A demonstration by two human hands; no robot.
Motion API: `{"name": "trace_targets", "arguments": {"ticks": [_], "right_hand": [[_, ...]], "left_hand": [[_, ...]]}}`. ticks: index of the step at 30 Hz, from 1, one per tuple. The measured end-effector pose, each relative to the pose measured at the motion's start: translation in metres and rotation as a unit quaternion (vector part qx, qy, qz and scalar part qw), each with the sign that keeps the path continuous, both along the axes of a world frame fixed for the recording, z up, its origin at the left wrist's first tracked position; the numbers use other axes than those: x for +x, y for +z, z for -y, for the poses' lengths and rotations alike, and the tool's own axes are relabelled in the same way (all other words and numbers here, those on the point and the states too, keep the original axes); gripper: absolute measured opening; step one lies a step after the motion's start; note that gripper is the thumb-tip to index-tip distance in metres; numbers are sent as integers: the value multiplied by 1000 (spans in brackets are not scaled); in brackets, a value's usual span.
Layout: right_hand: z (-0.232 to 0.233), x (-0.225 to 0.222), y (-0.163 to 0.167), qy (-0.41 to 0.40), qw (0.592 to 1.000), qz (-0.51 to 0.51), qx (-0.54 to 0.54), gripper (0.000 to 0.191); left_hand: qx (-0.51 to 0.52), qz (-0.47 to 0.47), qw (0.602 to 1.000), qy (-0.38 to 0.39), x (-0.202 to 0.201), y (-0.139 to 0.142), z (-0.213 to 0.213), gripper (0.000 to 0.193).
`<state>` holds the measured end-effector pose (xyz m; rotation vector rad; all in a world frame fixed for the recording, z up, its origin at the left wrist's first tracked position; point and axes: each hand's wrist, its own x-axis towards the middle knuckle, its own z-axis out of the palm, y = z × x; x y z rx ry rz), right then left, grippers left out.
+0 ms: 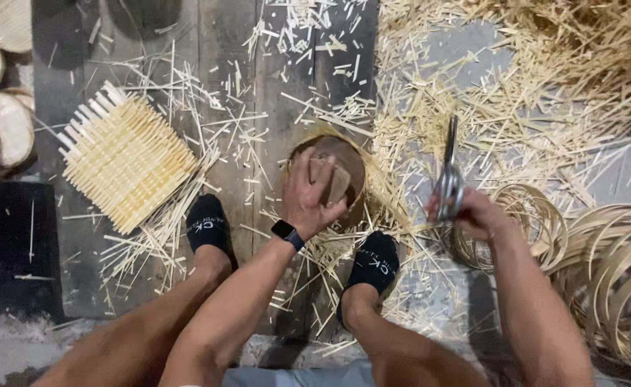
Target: The person sits on the floor assembling round bamboo steamer baskets. They weave and fold a square bamboo mat around a wooden mold, trim excess strips with scissors, press a bamboo ring rim into place, and set finished basket bases aside with completed baskets.
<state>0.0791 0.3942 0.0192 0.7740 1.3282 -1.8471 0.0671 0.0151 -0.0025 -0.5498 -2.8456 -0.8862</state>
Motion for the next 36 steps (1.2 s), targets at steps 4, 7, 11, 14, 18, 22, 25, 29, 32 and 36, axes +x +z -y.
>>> {"name": "trace_targets", "arguments": {"ticks": [4, 7, 11, 14, 18, 22, 25, 29, 32, 36], "right_hand": [[43, 41, 9, 134, 951, 48, 276, 50], [61, 57, 14, 317, 847, -71, 422, 72], [82, 41, 10, 365, 738, -270, 499, 73], [101, 25, 2, 412, 665, -264, 564, 65], [104, 16, 0, 450, 643, -201, 586, 57], [99, 8, -10, 447, 601, -276, 603, 61], [97, 0, -24, 455, 567, -298, 619, 59], [80, -1, -31, 476, 558, -297, 611, 44], [80, -3, -34, 469, 561, -308, 609, 53], [98, -9, -39, 432, 494, -365, 660, 64]], "left_hand": [[-61, 100, 986, -120, -14, 13, 7, 106], [-105, 59, 988, -96, -9, 22, 8, 110], [30, 100, 988, 117, 13, 19, -19, 103], [29, 48, 990, 128, 19, 8, -31, 98], [29, 49, 991, 117, 22, 1, -25, 98], [24, 66, 993, 99, 21, -1, -18, 99], [54, 77, 995, 30, 16, -3, -10, 101], [52, 74, 996, -23, 10, -6, 3, 104], [44, 93, 993, -56, 4, -4, 10, 102], [30, 112, 987, -114, -10, 11, 14, 104]]}}
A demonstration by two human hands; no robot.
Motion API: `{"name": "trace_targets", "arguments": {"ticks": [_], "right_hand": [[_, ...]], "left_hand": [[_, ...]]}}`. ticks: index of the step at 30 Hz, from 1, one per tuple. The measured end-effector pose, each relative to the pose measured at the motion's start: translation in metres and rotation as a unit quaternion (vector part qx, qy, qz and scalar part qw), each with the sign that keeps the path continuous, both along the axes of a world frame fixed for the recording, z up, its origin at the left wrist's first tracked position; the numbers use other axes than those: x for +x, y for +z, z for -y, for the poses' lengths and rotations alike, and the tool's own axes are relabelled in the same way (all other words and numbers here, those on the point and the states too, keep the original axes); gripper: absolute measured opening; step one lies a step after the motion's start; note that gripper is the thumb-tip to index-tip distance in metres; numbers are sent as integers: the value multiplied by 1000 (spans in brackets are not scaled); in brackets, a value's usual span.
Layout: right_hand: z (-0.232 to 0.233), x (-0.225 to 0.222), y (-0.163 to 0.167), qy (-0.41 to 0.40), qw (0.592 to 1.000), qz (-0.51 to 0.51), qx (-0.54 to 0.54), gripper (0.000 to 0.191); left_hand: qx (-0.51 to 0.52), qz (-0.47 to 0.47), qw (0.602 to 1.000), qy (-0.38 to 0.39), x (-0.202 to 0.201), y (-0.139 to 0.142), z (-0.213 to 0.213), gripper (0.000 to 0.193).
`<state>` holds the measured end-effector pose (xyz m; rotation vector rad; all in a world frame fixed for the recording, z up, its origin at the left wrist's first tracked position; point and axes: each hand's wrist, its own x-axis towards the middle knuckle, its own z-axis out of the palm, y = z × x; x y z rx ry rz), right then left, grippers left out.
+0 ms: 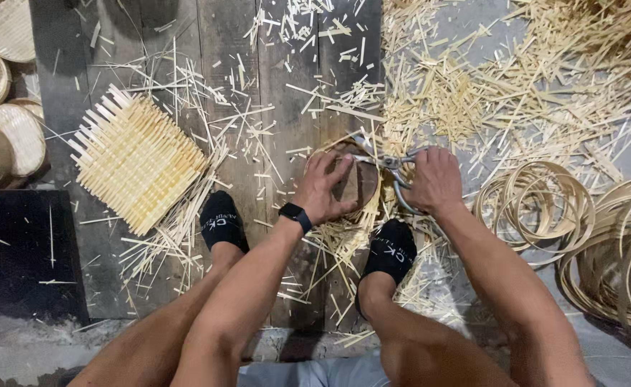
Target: The person sits on the floor assembling round bamboo steamer baskets. They weave and fold a square bamboo mat around a wooden mold, trim excess strips with scissors, press a bamboo ring rim into place, and set finished basket bases aside with completed baskets.
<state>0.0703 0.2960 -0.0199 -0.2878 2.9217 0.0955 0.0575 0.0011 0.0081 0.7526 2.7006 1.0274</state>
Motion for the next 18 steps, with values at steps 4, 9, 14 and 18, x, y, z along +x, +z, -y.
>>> {"name": "trace_targets", "arguments": {"ticks": [4, 9, 14, 18], "right_hand": [[-8, -2, 10, -97, 975, 198, -37, 44], [-12, -7, 19, 11, 994, 106, 26, 65], [0, -10, 9, -68, 987, 144, -27, 51], [-10, -7, 5, -31, 988, 151, -21, 45]], "left_hand": [[-155, -14, 987, 22, 11, 20, -8, 102], [-29, 10, 975, 221, 34, 21, -31, 101], [-2, 5, 992, 128, 32, 11, -15, 93], [-18, 37, 994, 102, 24, 7, -6, 93]]}}
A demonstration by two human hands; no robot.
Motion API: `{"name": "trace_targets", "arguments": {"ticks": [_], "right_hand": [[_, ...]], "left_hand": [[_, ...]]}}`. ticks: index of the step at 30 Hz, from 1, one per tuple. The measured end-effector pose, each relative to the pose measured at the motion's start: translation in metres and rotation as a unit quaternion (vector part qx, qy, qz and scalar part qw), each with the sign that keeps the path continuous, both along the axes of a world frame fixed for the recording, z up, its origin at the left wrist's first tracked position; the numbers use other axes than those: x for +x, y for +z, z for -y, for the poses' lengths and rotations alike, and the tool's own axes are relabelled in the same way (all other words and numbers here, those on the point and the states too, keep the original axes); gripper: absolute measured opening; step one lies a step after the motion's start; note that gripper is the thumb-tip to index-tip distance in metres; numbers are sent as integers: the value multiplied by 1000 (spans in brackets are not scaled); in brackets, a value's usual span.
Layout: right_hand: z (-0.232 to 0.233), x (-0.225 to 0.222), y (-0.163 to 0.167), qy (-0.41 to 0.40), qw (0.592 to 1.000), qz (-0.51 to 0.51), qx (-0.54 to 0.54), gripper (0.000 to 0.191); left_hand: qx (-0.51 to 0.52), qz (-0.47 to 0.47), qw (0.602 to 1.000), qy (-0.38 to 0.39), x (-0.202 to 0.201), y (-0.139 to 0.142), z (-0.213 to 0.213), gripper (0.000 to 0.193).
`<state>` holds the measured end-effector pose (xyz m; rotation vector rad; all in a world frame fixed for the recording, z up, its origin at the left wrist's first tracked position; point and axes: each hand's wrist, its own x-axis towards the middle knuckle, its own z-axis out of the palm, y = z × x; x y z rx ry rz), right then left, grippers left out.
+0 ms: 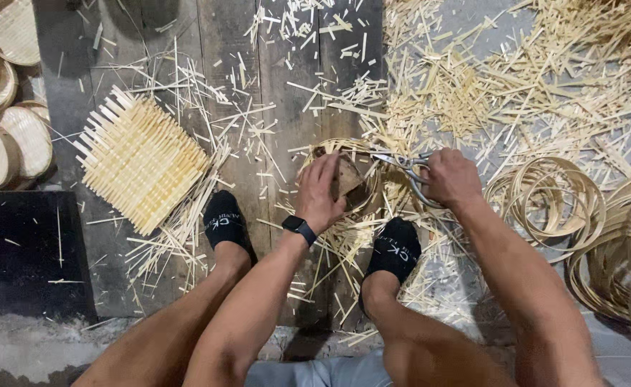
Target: The person sits on the floor assembling round bamboo steamer baskets. They weave and fold a square bamboo mat around a wooden mold, trim excess strips with scissors, press a bamboo ring rim into place, and set finished basket bases aside with completed baskets.
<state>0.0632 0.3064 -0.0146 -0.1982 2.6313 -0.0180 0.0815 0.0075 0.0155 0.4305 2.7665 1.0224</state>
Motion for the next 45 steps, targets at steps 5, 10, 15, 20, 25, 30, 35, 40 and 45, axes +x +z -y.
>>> {"name": "trace_targets", "arguments": {"ticks": [5, 10, 15, 20, 25, 30, 35, 40, 45], "right_hand": [[6, -4, -3, 29, 998, 14, 52, 51], [2, -3, 0, -34, 996, 84, -5, 44], [4, -1, -8, 17, 999, 3, 33, 60], [1, -4, -6, 17, 1000, -5, 22, 37], [7, -9, -2, 13, 997, 39, 60, 63], [3, -2, -7, 9, 1000, -17, -3, 43], [-1, -1, -9, 23, 999, -37, 20, 57], [9, -8, 1, -5, 1000, 23, 20, 52], [3, -5, 7, -18, 998, 56, 28, 60]], "left_hand": [[-4, 55, 995, -86, -16, 5, 5, 95], [-67, 14, 993, 92, 1, 13, -9, 98], [15, 7, 991, 130, 14, 0, -28, 96], [-32, 4, 998, 62, 4, -11, -14, 101], [-20, 34, 999, -28, -8, -6, -3, 93], [32, -4, 999, 0, -5, -3, -2, 97], [62, 39, 981, 180, 10, -12, -30, 99], [29, -67, 993, 94, 7, -17, -26, 101], [93, 9, 984, 152, 8, -11, -21, 103]]}}
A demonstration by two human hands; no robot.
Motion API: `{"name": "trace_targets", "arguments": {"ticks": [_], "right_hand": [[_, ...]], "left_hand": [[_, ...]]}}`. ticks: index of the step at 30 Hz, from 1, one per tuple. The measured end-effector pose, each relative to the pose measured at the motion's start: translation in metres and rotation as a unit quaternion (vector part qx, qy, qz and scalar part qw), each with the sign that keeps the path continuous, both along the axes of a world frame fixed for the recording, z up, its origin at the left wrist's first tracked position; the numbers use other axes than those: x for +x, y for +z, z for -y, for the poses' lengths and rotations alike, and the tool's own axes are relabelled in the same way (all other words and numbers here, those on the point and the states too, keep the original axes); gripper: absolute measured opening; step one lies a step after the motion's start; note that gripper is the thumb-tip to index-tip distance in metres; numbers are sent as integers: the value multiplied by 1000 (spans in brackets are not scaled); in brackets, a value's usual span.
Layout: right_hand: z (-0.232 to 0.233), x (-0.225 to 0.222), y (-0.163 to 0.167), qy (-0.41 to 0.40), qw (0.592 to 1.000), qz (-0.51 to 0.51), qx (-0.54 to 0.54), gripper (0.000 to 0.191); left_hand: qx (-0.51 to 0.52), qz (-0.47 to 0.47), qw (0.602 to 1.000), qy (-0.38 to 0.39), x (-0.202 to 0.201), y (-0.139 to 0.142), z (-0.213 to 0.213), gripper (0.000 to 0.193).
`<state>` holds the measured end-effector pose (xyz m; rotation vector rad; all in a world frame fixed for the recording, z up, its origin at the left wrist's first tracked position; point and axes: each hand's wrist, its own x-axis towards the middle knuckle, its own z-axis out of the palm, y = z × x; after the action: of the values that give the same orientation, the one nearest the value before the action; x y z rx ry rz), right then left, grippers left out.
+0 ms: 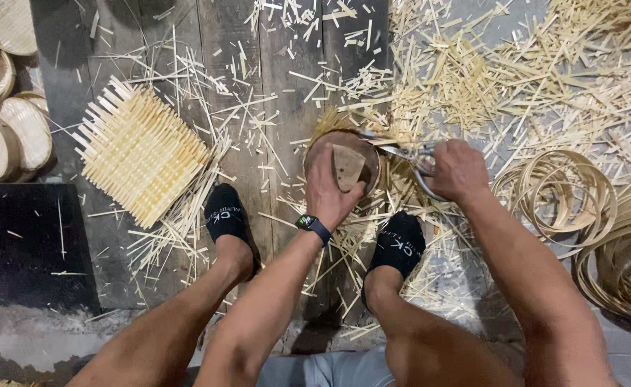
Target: The person sits on the floor assembling round bamboo steamer baskets. They weave and fold a square bamboo mat around a wooden mold, trim excess strips with scissors, press a bamboo ring rim into place, and set finished basket bases aside with completed baskets.
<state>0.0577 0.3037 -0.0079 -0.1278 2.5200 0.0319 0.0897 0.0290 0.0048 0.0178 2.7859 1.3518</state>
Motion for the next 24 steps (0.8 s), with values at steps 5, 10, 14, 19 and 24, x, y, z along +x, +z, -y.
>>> {"name": "trace_targets", "arguments": {"ticks": [5, 10, 14, 19, 24], "right_hand": [[6, -6, -14, 55, 995, -82, 4, 48], [-3, -6, -9, 27, 999, -19, -1, 43], [8, -6, -6, 73, 978, -197, -15, 59], [7, -8, -7, 9, 1000, 24, 6, 53], [2, -9, -13, 85, 993, -73, 34, 68]], "left_hand": [[-26, 46, 993, -103, -7, 5, 11, 100], [-90, 72, 982, -152, -14, 5, 21, 105], [-97, 25, 974, -202, -23, 7, 22, 100], [-133, 89, 977, -139, -16, 18, 11, 97], [-132, 34, 977, -164, -9, 25, 2, 86]]}}
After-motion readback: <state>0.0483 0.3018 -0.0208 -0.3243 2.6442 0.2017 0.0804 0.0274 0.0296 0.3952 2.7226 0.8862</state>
